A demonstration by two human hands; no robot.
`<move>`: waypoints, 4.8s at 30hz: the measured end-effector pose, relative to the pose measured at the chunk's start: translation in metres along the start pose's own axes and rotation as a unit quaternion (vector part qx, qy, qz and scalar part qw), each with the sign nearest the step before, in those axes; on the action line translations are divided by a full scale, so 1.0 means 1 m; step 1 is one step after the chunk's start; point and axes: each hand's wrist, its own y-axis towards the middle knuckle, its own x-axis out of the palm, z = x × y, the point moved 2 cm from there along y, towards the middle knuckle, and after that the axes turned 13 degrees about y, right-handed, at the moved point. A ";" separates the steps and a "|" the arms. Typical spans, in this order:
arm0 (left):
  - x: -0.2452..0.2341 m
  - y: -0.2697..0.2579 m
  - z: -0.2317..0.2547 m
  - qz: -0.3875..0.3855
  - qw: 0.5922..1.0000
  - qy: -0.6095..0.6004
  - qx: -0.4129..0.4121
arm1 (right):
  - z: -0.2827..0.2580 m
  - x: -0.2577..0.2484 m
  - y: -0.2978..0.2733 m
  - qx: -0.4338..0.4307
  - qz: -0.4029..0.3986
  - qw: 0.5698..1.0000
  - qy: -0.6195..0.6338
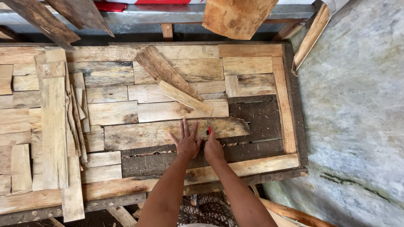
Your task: Measure, mark, and cut pieces of wood to fit into a wooden surface/structure using a utility knife.
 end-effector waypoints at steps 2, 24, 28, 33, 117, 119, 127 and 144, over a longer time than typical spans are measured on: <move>0.000 -0.001 0.000 0.002 1.000 0.005 -0.001 | 0.012 0.007 -0.006 -0.006 0.005 1.000 0.007; 0.005 0.002 0.000 0.010 1.000 -0.015 0.001 | 0.033 0.008 -0.001 -0.150 0.099 0.983 0.023; 0.002 0.002 0.000 -0.004 1.000 -0.013 -0.007 | -0.007 -0.013 -0.009 -0.056 0.032 0.997 0.039; -0.001 0.001 0.000 -0.010 1.000 -0.016 0.002 | 0.011 0.001 0.020 -0.092 0.063 0.993 0.031; 0.012 0.005 -0.003 0.012 1.000 -0.019 0.006 | 0.087 0.023 -0.028 -0.099 0.042 0.993 0.043; 0.003 0.004 0.000 0.000 1.000 -0.014 0.002 | 0.046 0.000 -0.031 -0.073 0.036 0.996 0.023; -0.006 -0.001 -0.001 -0.028 0.999 -0.027 -0.006 | 0.016 -0.003 0.013 -0.085 0.051 0.995 0.027; -0.005 0.000 0.000 -0.026 1.000 -0.016 -0.004 | 0.007 -0.007 0.015 -0.067 0.050 0.996 0.004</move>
